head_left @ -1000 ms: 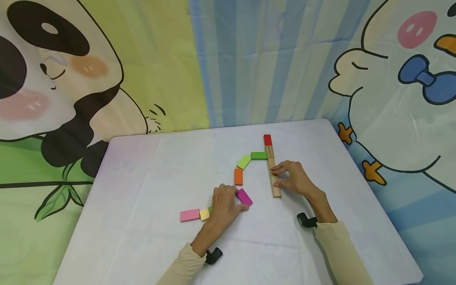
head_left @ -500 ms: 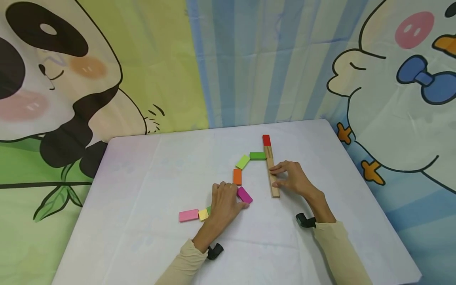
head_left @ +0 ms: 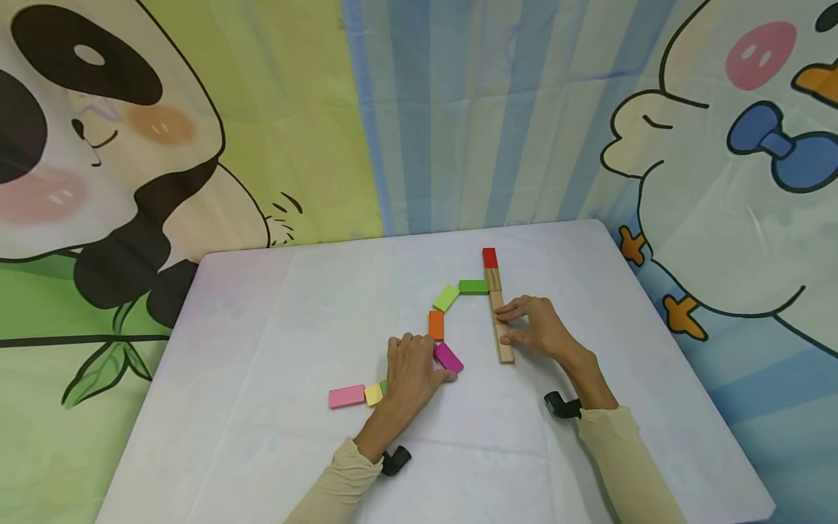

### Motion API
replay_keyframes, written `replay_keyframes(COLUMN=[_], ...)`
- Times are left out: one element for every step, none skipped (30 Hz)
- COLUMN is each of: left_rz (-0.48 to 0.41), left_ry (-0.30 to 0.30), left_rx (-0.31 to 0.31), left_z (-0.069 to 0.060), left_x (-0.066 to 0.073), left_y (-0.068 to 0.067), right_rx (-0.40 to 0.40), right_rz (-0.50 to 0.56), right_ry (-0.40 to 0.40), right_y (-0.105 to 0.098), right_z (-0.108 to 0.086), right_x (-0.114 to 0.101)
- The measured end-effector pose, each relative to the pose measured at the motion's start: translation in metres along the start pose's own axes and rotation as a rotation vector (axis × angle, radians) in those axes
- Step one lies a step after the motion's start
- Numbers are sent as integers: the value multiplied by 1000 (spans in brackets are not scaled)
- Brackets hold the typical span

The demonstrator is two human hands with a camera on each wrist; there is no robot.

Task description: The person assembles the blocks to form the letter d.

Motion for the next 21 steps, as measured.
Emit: replay_keyframes(left_rz=[0, -1, -2, -2, -4, -4, -5, -6, -7, -8, -11, -10, -10, -11, -11, -10, -9, -9, -12, -14, -18], left_ry=[-1, -2, -3, -3, -4, -5, -7, -8, -11, -13, -16, -17, -18, -18, -18, -18, -18, -20, -24, -29, -36], left_rx=[0, 2, 3, 5, 6, 7, 8, 7, 6, 4, 3, 2, 2, 3, 5, 6, 7, 6, 3, -3, -10], left_z=[0, 0, 0, 0, 0, 0, 0, 0, 0, 0, 0, 0, 0, 0, 0, 0, 1, 1, 2, 2, 3], left_x=[0, -1, -1, -1, -1, -1, -2, -2, -2, -2, -3, -3, -3, -3, -3, -3, -3, -3, -3, -3, -3], left_y=[0, 1, 1, 1, 1, 1, 1, 1, 2, 2, 2, 2, 2, 2, 2, 2, 2, 2, 2, 2, 2], right_rx=[-1, -2, -2, -3, -3, -5, -6, -7, -7, -7, -7, -7, -6, -6, -6, -6, -5, -3, -3, -2, -1], right_rz=[0, 0, 0, 0, 1, 1, 2, 4, 4, 4, 5, 6, 5, 5, 4, 4, 3, 4, 3, 3, 4], right_ry=[3, 5, 6, 6, 6, 8, 9, 9, 8, 8, 9, 11, 11, 9, 8, 7, 6, 4, 2, 1, 0], right_y=[0, 1, 1, 1, 2, 2, 2, 2, 2, 2, 2, 2, 3, 3, 3, 3, 3, 3, 3, 2, 2], right_z=[0, 0, 0, 0, 0, 0, 0, 0, 0, -1, -1, -1, -1, -1, -1, -1, -1, -1, 0, 0, 0], right_x=[0, 1, 1, 1, 1, 1, 1, 1, 1, 1, 1, 1, 1, 2, 2, 2, 2, 2, 2, 2, 1])
Point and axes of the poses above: each hand's wrist, its own z-axis towards the middle knuckle, its own y-axis out of the palm, x = y × z, the point moved 6 cm from there along z, towards the middle knuckle, and after that the axes turned 14 degrees about -z, right-handed, at the moved point
